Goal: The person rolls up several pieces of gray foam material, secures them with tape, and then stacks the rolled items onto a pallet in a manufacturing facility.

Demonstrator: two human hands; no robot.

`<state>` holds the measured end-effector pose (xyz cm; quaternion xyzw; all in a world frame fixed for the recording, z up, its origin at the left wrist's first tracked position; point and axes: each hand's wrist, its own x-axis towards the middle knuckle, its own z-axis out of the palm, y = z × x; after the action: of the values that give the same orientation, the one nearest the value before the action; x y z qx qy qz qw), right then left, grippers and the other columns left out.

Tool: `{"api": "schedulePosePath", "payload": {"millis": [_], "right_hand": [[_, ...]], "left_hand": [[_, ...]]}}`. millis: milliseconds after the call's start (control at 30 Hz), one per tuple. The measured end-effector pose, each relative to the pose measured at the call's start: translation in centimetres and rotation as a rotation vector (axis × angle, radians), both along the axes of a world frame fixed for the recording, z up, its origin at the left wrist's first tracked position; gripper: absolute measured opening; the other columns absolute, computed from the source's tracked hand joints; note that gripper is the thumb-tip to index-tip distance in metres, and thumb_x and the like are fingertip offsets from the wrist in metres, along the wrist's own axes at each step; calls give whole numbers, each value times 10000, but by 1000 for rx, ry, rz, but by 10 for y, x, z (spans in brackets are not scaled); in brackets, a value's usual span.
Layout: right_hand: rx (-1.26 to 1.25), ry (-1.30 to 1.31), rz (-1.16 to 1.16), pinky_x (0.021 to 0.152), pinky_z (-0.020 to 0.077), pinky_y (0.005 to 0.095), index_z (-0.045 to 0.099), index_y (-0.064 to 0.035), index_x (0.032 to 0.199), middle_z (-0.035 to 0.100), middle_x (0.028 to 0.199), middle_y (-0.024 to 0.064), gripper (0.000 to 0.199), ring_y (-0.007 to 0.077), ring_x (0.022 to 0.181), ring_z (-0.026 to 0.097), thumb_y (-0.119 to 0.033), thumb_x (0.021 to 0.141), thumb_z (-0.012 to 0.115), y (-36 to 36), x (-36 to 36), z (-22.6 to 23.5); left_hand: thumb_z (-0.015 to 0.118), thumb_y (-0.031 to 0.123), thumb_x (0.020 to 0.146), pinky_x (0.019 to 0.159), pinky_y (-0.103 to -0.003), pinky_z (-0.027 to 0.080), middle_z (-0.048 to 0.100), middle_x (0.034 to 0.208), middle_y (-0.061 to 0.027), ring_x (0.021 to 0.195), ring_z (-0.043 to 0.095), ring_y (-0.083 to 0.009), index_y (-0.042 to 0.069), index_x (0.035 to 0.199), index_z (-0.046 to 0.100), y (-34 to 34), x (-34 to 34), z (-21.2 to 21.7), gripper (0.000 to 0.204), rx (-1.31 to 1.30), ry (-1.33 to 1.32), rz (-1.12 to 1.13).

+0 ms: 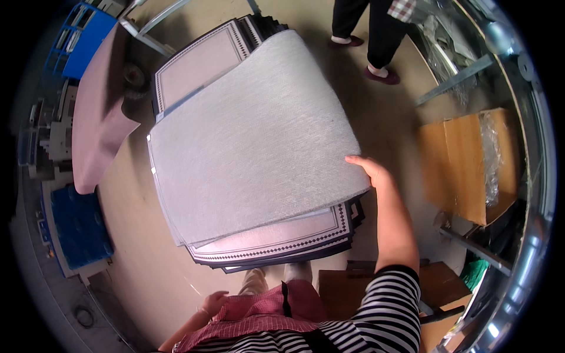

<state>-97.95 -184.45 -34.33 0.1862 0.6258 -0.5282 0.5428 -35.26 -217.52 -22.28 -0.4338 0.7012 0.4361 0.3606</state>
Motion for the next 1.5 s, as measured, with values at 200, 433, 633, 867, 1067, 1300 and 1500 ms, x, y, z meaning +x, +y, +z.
{"api": "schedulePosePath", "payload": {"millis": [200,433,633,867,1067,1300,1500], "right_hand": [[-80,9,-117,934,543,522,473,48,1326,602,1242,199,679,333,1147,604,-115,757,806,-30,102,122],[-225,6,-373,1002,462,510,510,35,1311,602,1228,166,604,339,1146,571,-78,767,749,-69,319,320],[-93,173,-355,1039,467,409,503,71,1332,563,1311,256,681,350,1225,557,-272,805,766,-62,489,434],[36,471,-294,950,511,401,495,40,1319,600,1259,196,517,298,1095,615,-126,867,683,-81,649,480],[170,693,-514,930,482,387,567,37,1247,650,1121,142,493,273,1059,610,-180,807,614,-60,753,618],[-63,818,-831,921,483,347,510,116,1286,627,1207,176,597,247,1075,616,-237,840,694,50,937,703],[-56,827,-1258,840,477,337,523,90,1274,638,1145,157,571,228,1008,613,-266,843,642,168,1178,720]], "left_hand": [[552,503,954,939,-452,501,629,1217,-171,1104,626,-270,22,1407,455,13,-43,-65,668,365,36,711],[253,991,684,1095,-718,209,242,1574,-266,1416,293,-480,39,1563,134,-20,-18,-58,1302,869,522,1717],[384,954,707,1121,-613,299,385,1528,-200,1392,364,-423,47,1516,323,-132,34,20,1217,705,1206,1583],[662,136,803,930,-561,504,656,1123,-176,1019,638,-369,24,1253,537,-184,122,7,480,624,524,1424],[692,158,810,883,-433,516,662,1005,-129,951,626,-288,18,1044,625,-150,179,97,281,598,850,1286],[600,394,885,988,-442,465,646,1211,-139,1103,607,-302,10,1244,597,-115,253,272,525,773,1120,885],[615,418,875,1007,-426,426,595,1283,-153,1182,549,-294,24,1256,598,91,351,464,549,798,1258,710]]}}
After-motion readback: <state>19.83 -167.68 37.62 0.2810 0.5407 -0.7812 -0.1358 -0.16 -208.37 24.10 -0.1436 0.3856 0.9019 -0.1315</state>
